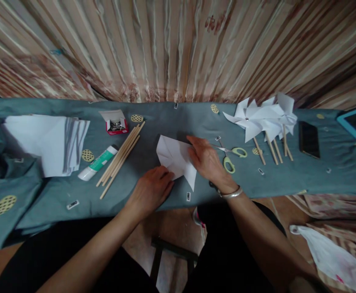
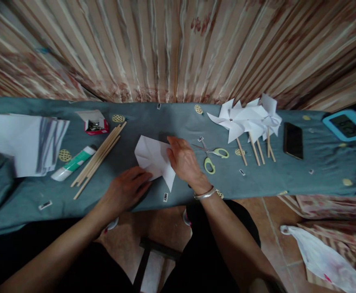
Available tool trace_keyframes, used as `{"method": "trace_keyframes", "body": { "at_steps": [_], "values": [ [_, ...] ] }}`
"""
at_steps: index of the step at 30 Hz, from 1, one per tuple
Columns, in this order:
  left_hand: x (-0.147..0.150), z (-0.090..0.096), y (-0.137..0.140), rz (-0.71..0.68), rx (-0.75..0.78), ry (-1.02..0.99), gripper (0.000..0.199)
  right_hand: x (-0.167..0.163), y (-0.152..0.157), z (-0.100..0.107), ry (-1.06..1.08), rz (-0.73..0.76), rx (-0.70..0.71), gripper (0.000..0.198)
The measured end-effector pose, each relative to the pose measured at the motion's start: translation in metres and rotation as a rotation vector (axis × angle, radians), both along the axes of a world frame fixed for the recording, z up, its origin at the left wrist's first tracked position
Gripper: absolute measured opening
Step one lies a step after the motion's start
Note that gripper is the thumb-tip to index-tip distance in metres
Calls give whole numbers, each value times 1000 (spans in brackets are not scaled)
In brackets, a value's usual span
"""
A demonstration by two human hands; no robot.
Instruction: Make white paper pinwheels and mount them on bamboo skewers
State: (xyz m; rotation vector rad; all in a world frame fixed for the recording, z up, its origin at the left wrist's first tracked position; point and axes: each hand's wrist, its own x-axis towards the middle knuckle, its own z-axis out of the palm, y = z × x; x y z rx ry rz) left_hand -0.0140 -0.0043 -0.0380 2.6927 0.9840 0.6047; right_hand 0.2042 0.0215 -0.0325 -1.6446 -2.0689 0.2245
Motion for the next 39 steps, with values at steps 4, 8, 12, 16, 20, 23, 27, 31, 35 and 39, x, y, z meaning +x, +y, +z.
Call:
{"method": "trace_keyframes", "body": {
  "at_steps": [4, 8, 12, 16, 20, 23, 27, 31, 35, 39],
  "values": [
    [-14, 4, 8, -14, 92, 36, 16, 7, -10, 4, 32, -47, -25, 32],
    [-38, 8, 20, 59, 78, 18, 24, 8, -42, 14, 108, -67, -150, 20],
    [-42, 14, 15, 97, 115, -25, 34, 4, -64, 19, 156, -23, -172, 18],
    [-19, 12, -9, -18, 147, -63, 19, -2, -64, 14, 130, 14, -67, 26],
    [2, 5, -20, -41, 77, 47, 14, -7, -60, 9, 78, 125, -38, 33],
    [6, 4, -18, -38, 66, 86, 11, -8, -62, 7, 77, 132, -50, 34],
    [2, 6, -16, -64, 76, 116, 11, -5, -63, 8, 111, 116, -58, 35],
    [-3, 6, -17, -45, 48, 91, 14, 2, -60, 10, 220, 82, -92, 39],
    [-9, 6, -19, -14, 11, 9, 19, 3, -58, 13, 348, 93, -197, 45],
    [-18, 11, -24, -56, -4, 2, 19, -2, -61, 16, 442, 183, -315, 42]
  ]
}}
